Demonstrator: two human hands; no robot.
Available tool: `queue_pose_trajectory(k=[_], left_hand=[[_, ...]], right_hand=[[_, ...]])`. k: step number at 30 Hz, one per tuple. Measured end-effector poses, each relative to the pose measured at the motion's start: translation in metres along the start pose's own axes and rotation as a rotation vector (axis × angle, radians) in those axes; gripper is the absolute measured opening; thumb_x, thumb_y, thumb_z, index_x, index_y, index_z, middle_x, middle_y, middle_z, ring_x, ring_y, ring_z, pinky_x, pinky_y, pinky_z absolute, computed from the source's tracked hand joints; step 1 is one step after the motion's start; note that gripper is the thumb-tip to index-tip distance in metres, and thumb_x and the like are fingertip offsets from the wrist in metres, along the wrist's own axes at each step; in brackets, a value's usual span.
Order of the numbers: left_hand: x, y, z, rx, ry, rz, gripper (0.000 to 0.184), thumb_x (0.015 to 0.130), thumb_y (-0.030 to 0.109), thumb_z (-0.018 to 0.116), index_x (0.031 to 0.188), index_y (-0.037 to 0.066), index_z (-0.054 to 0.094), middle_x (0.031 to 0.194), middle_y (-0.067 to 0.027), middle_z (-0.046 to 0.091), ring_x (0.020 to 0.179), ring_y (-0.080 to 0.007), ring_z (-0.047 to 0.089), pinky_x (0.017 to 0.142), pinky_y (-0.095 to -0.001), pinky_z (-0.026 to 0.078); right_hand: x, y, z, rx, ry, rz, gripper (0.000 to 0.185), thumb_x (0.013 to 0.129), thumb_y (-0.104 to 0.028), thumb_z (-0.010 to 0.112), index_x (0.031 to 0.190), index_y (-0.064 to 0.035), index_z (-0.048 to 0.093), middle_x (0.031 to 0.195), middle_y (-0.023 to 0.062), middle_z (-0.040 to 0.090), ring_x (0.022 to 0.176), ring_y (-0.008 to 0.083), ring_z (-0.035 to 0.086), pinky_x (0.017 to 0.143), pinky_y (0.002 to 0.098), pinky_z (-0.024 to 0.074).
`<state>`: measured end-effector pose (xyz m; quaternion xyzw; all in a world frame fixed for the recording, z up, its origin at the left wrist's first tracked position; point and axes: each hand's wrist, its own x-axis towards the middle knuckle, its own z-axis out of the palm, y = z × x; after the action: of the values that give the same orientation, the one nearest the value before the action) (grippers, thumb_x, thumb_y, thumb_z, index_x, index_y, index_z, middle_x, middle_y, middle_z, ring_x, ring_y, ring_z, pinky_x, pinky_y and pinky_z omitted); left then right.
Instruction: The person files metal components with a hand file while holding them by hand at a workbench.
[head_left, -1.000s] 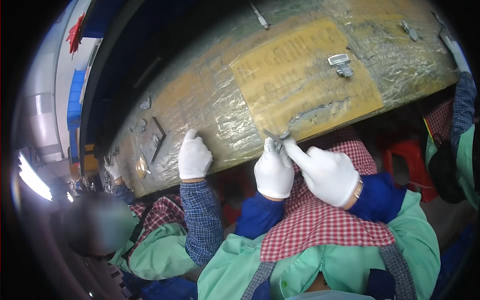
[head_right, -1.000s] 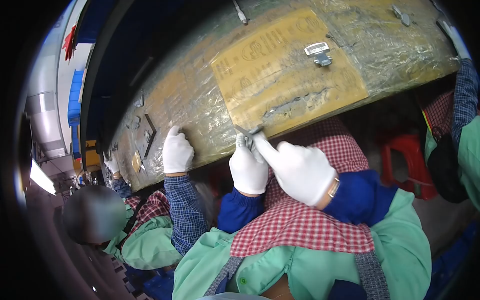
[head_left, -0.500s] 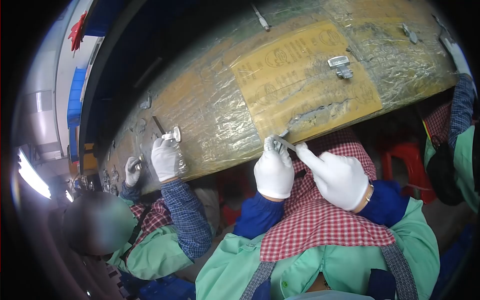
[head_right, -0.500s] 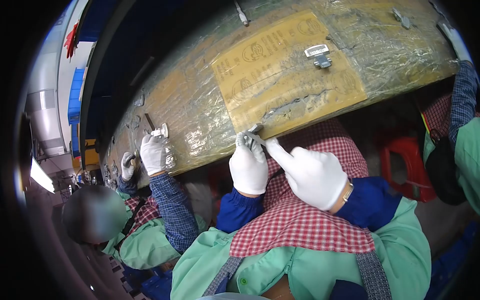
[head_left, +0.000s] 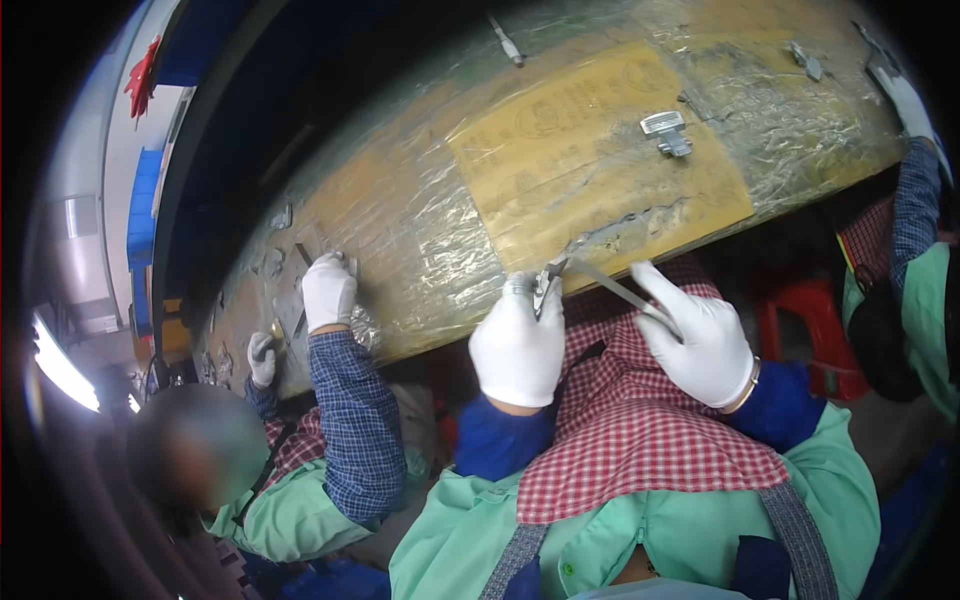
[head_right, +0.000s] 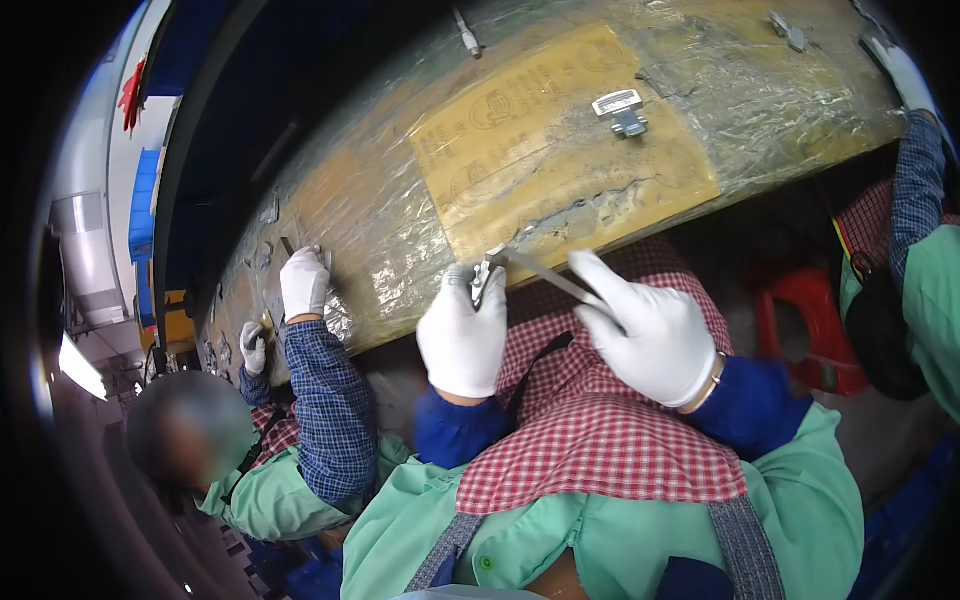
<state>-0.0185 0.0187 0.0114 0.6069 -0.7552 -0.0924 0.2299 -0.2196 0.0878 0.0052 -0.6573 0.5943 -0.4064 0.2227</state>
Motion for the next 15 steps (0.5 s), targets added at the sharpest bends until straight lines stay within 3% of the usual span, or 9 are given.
queue_pose_trajectory(k=[2,4,6,7,9,13,15], left_hand=[[0.007,0.005,-0.011,-0.018,0.01,0.008,0.021,0.09,0.018,0.079,0.105,0.007,0.071,0.081,-0.0149,0.074,0.07,-0.036,0.073,0.062,-0.0419,0.058],[0.012,0.01,-0.02,-0.005,-0.053,-0.012,0.02,0.089,0.015,0.079,0.107,0.009,0.072,0.084,-0.0143,0.074,0.074,-0.0353,0.074,0.065,-0.0413,0.059],[0.016,0.012,-0.023,-0.205,-0.169,-0.049,0.021,0.087,0.013,0.079,0.107,0.009,0.073,0.086,-0.0148,0.074,0.077,-0.0339,0.074,0.067,-0.0408,0.058],[0.013,0.002,-0.015,-0.176,-0.111,0.074,0.023,0.086,0.011,0.079,0.108,0.009,0.073,0.088,-0.0148,0.073,0.078,-0.033,0.073,0.067,-0.0398,0.058],[0.011,-0.005,-0.003,-0.254,-0.082,-0.005,0.027,0.084,0.01,0.08,0.111,0.009,0.074,0.084,-0.0139,0.072,0.074,-0.0321,0.072,0.066,-0.0387,0.057],[0.001,-0.009,0.005,-0.4,-0.177,-0.195,0.024,0.098,0.011,0.074,0.119,0.0,0.072,0.097,-0.0135,0.079,0.086,-0.0157,0.077,0.077,-0.0294,0.059],[-0.005,-0.004,0.007,-0.5,-0.211,-0.224,0.024,0.1,0.009,0.071,0.12,-0.002,0.071,0.098,-0.0133,0.079,0.086,-0.0142,0.076,0.079,-0.0301,0.059]], right_hand=[[0.02,-0.012,0.006,0.179,0.006,-0.024,0.061,0.085,-0.018,0.083,0.14,-0.003,0.063,0.083,0.0142,0.074,0.069,0.0282,0.073,0.063,0.0366,0.0592],[0.041,-0.027,0.005,0.235,-0.168,0.05,0.065,0.079,-0.014,0.088,0.138,0.0004,0.063,0.086,0.0164,0.073,0.078,0.0273,0.076,0.068,0.0343,0.0589],[0.054,-0.019,0.029,0.276,-0.129,-0.017,0.051,0.083,-0.021,0.087,0.126,-0.0017,0.068,0.091,0.0159,0.073,0.08,0.0308,0.075,0.071,0.0359,0.0582],[0.059,-0.013,0.038,0.265,-0.113,-0.045,0.045,0.084,-0.023,0.086,0.121,-0.0028,0.07,0.092,0.0156,0.073,0.081,0.0315,0.074,0.072,0.0367,0.058],[0.068,-0.007,0.04,0.284,-0.167,0.052,0.031,0.09,-0.024,0.082,0.112,-0.0044,0.072,0.092,0.0146,0.073,0.082,0.0312,0.073,0.072,0.0374,0.0572],[0.071,0.0,0.036,0.301,-0.097,0.071,0.021,0.094,-0.018,0.078,0.108,-0.0033,0.073,0.088,0.013,0.073,0.078,0.0269,0.072,0.071,0.0346,0.0561],[0.073,0.0,0.035,0.335,-0.12,0.082,0.021,0.094,-0.016,0.077,0.109,-0.0024,0.073,0.089,0.0133,0.073,0.079,0.0272,0.072,0.071,0.0344,0.0563]])
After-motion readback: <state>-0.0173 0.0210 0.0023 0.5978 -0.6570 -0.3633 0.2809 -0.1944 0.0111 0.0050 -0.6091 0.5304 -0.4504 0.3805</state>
